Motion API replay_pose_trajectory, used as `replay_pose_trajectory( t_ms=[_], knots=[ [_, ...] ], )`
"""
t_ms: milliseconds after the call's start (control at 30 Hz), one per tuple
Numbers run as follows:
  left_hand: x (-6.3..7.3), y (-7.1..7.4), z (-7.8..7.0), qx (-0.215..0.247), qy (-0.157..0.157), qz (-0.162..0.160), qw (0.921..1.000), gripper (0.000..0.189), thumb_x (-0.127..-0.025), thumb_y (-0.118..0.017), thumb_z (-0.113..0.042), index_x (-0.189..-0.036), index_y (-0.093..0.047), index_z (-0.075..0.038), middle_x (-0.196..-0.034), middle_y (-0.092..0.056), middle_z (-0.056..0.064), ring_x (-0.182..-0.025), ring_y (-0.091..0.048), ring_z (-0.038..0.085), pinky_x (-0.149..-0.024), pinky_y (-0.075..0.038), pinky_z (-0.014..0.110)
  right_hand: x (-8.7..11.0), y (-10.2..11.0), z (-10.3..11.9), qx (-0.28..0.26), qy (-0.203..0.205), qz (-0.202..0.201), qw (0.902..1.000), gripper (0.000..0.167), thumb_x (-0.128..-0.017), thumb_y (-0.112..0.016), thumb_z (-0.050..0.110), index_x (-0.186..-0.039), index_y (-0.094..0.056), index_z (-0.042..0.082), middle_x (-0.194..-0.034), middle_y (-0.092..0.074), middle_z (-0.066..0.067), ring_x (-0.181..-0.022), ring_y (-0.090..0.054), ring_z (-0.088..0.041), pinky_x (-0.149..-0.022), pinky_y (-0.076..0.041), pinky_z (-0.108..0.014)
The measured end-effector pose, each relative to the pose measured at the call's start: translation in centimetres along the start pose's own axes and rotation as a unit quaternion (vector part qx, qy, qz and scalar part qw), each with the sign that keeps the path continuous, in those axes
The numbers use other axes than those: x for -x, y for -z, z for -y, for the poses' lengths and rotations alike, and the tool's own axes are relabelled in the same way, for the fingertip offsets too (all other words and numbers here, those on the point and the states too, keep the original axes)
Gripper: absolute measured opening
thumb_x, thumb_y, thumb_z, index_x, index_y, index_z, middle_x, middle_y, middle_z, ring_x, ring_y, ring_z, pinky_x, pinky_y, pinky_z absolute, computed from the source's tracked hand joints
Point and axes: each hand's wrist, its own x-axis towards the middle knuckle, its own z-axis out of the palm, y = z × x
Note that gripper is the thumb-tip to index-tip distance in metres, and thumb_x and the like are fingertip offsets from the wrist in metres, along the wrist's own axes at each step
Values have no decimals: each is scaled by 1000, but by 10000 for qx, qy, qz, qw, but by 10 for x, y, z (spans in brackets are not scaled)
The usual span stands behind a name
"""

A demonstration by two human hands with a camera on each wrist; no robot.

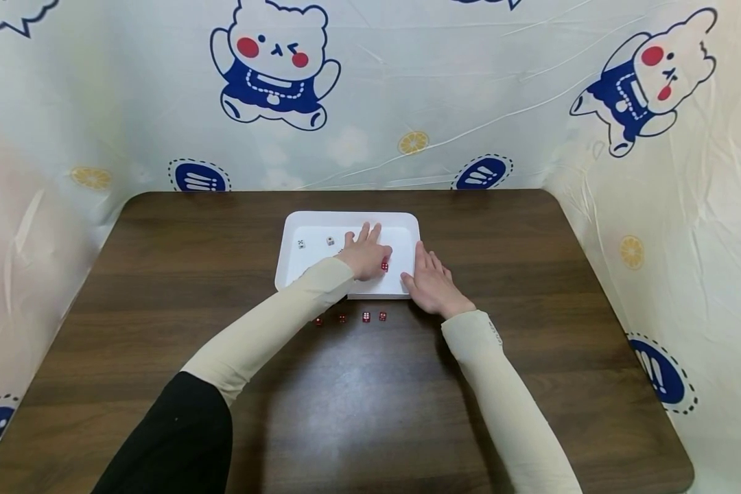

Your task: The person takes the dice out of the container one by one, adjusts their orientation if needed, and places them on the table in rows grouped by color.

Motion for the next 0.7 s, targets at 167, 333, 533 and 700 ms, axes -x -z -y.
replay_pose_trajectory(
  t_ms=[167, 333, 533, 700],
  knots=[
    [0, -1, 0, -1, -24, -33, 10000, 18, -94, -58, -22, -111, -62, -18, -162, -6, 19, -150, 0, 41, -114, -13, 62, -1, 0, -1, 33, -18, 8, 10000, 78, -102, -34, 43, -154, 8, 4, -164, -2, -13, -150, -6, -35, -117, -14, -58],
    [1, -1, 0, 4, -22, -58, 10000, 16, -94, -58, -22, -109, -62, -17, -162, -6, 19, -150, 0, 41, -114, -13, 62, -1, -1, -1, 41, -19, 5, 10000, 78, -102, -34, 43, -154, 8, 4, -164, -2, -13, -150, -6, -35, -117, -14, -58],
    [1, -1, 0, 1, -20, -38, 10000, 15, -95, -57, -22, -109, -62, -17, -162, -6, 19, -150, 1, 41, -115, -12, 61, -1, -1, -1, 56, 2, 14, 10000, 78, -102, -34, 42, -154, 8, 3, -164, -1, -14, -150, -7, -36, -117, -14, -58],
    [-3, -3, 1, 7, 1, 1, 10000, 15, -95, -56, -21, -108, -62, -18, -163, -4, 18, -150, 2, 40, -115, -11, 61, 0, 0, 0, 65, 28, 2, 10000, 77, -102, -34, 41, -154, 8, 3, -164, -1, -14, -150, -7, -37, -117, -15, -58]
  ],
)
